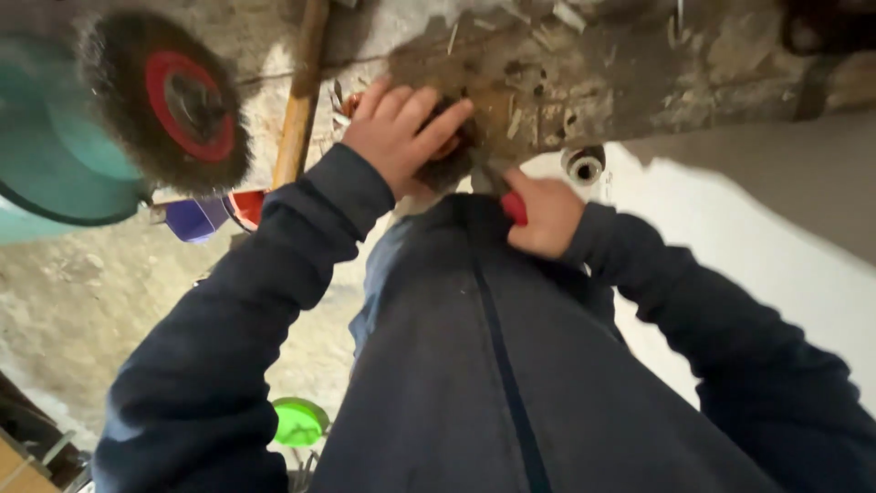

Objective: The recorder is extracting copper windings from an electric motor stator using pliers at a workshop workbench.

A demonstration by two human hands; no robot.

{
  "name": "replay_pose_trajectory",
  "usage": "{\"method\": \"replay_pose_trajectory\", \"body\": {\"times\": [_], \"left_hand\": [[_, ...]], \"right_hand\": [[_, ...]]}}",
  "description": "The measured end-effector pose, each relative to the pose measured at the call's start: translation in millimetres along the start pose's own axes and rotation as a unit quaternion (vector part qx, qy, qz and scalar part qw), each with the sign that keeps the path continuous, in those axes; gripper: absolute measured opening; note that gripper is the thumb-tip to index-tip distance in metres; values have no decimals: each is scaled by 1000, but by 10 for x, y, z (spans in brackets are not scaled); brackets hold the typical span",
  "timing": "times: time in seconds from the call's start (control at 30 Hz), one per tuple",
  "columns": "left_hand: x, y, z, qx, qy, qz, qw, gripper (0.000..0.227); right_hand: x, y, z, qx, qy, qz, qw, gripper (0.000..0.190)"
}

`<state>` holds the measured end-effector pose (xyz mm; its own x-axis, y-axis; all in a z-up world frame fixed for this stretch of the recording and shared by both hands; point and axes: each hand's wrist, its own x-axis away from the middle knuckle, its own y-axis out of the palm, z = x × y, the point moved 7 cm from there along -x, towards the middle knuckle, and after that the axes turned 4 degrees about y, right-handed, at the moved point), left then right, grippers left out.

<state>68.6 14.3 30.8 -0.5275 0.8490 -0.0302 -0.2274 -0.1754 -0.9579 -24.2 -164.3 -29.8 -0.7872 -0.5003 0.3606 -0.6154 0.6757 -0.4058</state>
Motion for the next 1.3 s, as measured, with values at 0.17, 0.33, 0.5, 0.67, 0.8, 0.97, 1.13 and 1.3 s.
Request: {"method": "replay_pose_trajectory", "body": {"times": [0.17, 0.33, 0.5, 0.67, 0.8, 0.97, 1.13, 1.3], "left_hand": [[90, 1, 48, 16, 32, 3, 999, 106], [127, 93, 3, 37, 5, -16, 999, 118], [139, 152, -34, 97, -49, -33, 994, 113], [115, 174, -13, 100, -39, -44, 993, 106], [171, 231, 44, 49, -42, 8, 998, 59], [122, 200, 5, 33, -7, 37, 999, 44], [83, 88, 10, 42, -5, 29, 999, 55], [47, 138, -37, 155, -8, -67, 986, 114]], "right_hand": [[183, 208, -60, 25, 164, -54, 985, 54], [265, 111, -15, 13, 229, 59, 971, 64], [314, 225, 80, 34, 309, 53, 949, 54], [292, 258, 100, 37, 303, 47, 951, 55], [335, 275, 238, 14, 272, 30, 962, 56], [180, 238, 452, -12, 213, -18, 977, 57], [64, 289, 651, -55, 152, -34, 986, 53], [115, 307, 494, -48, 111, 11, 993, 54]]}}
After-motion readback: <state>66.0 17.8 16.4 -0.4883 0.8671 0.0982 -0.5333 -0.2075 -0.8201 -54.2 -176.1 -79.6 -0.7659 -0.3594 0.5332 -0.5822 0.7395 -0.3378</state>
